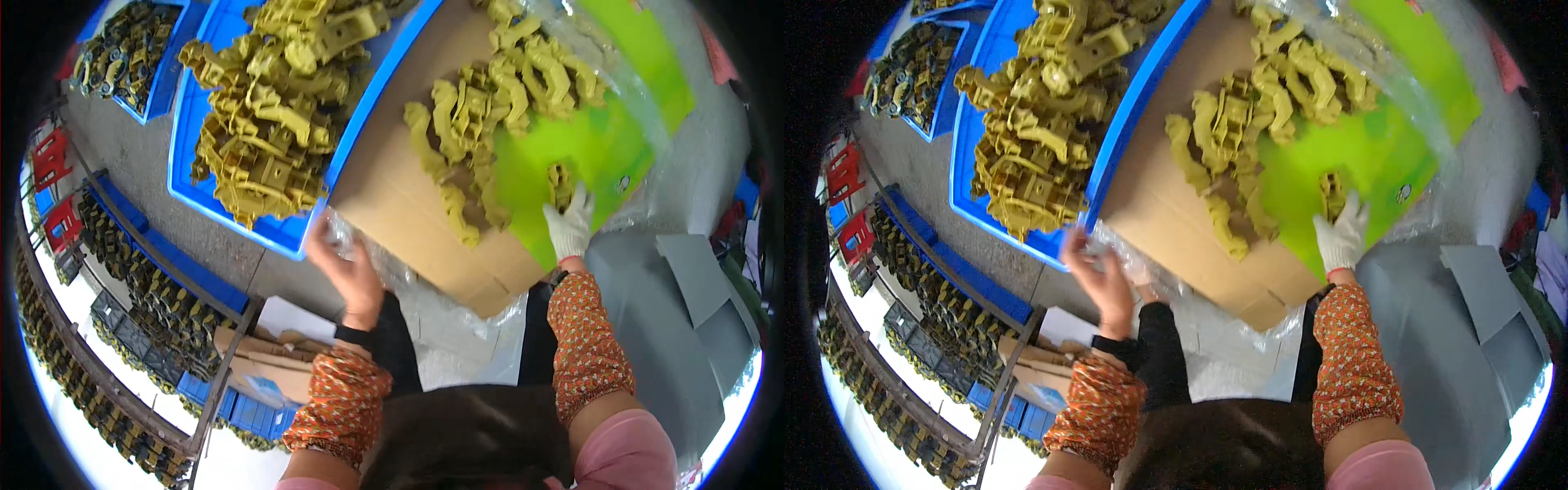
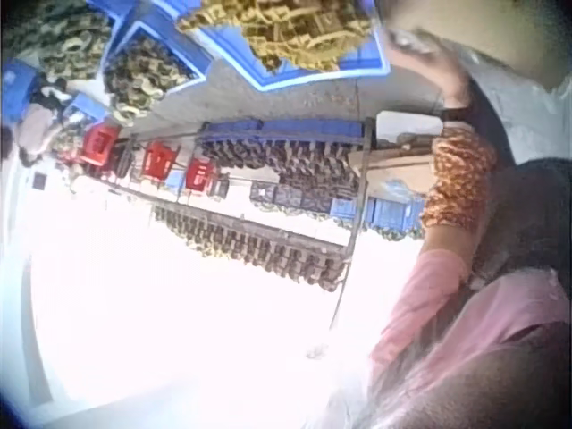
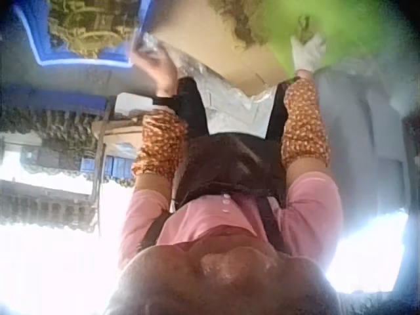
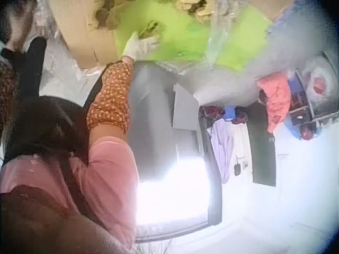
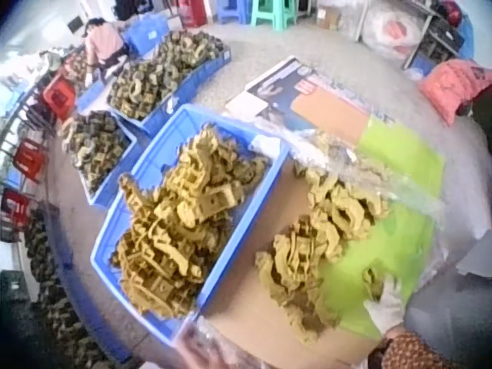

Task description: The person picks up yellow and grey plastic parts from a blue bin, inspects them, and places them into a cardboard box. They then transfer a large quantity of yellow plastic parts from a green tray into the blue bin.

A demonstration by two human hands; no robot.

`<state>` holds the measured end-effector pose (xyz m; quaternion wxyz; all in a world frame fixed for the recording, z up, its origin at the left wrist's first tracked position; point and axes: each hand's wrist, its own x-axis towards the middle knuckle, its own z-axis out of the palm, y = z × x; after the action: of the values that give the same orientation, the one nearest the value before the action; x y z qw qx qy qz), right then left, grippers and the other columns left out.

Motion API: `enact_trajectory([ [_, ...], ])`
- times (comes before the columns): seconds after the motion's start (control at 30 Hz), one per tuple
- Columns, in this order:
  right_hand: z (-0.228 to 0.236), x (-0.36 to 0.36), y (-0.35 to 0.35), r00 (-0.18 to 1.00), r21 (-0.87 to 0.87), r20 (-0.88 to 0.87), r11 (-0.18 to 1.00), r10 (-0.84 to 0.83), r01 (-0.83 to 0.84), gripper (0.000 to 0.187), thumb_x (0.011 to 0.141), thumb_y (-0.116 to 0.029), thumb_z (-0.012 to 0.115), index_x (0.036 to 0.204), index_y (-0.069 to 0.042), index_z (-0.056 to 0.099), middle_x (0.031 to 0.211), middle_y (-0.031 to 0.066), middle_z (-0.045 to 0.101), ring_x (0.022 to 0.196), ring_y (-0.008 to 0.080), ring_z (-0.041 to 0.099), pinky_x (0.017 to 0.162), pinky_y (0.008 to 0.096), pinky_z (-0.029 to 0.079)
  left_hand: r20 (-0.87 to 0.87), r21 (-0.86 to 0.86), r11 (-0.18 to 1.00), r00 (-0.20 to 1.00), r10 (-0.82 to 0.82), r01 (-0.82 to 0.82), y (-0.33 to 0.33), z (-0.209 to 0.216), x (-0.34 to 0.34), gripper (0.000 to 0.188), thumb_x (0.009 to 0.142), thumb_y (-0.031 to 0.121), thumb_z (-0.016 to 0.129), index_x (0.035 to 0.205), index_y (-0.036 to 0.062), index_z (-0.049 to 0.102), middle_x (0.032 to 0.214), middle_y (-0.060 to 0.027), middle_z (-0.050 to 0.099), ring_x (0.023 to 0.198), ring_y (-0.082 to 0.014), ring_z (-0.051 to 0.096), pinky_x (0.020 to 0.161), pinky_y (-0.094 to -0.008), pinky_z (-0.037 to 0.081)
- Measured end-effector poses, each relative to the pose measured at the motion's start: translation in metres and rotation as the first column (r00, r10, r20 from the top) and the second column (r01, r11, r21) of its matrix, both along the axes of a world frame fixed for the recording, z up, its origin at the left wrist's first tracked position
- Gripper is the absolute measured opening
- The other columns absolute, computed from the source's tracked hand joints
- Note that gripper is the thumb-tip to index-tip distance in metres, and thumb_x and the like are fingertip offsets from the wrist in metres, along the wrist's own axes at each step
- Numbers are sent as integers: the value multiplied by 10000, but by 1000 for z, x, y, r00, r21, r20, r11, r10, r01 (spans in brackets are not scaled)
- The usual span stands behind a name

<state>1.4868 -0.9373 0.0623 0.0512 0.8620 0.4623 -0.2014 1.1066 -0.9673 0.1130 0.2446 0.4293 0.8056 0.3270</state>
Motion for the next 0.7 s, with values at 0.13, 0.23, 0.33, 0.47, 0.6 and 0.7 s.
enact_trajectory([
  [0.13,-46,52,-6,997,-260,-60,965,-44,27,794,801,-303,805,1464,-21,472,1504,298,484,1315,448,561,1084,511,488,218,-333,929,972,-91,162,0,-66,65,878,886,100,789,1605,138,287,1553,-162,397,1406,-345,417,1157,-502,377],
  [0.23,-53,62,1,963,-196,-255,980,-88,38,718,781,-274,815,1372,13,526,1398,264,591,1262,367,612,1030,469,513,393,-583,812,884,253,27,16,-104,72,1010,911,253,804,1653,213,120,1646,-194,281,1497,-395,318,1155,-644,341],
  [0.33,-29,36,14,556,-156,-765,931,-325,329,734,739,-264,844,1343,42,561,1338,225,645,1222,311,616,1035,408,490,528,-687,726,693,491,9,36,-94,74,1052,913,312,790,1668,218,63,1680,-185,277,1498,-395,340,1106,-688,359],
  [0.47,0,-8,19,532,-20,-846,1000,-25,17,846,726,-267,860,1437,39,518,1404,242,609,1296,374,579,1128,422,429,711,-621,731,597,371,285,29,-106,67,1076,909,399,779,1670,250,34,1649,-153,408,1461,-375,423,1013,-738,379],
  [0.6,-15,-47,16,569,-39,-821,990,46,-137,882,730,-269,863,1472,33,494,1438,250,583,1361,394,538,1163,437,403,759,-614,697,519,393,369,37,-97,95,1087,900,397,797,1668,251,41,1572,-142,493,1442,-359,445,1022,-717,381],
  [0.7,-40,-61,2,579,-49,-815,993,25,-111,870,754,-245,854,1489,24,474,1430,231,586,1360,370,541,1155,435,412,785,-589,772,396,477,239,20,-107,115,1105,892,368,817,1668,230,44,1515,-128,523,1407,-338,471,1011,-689,407],
])
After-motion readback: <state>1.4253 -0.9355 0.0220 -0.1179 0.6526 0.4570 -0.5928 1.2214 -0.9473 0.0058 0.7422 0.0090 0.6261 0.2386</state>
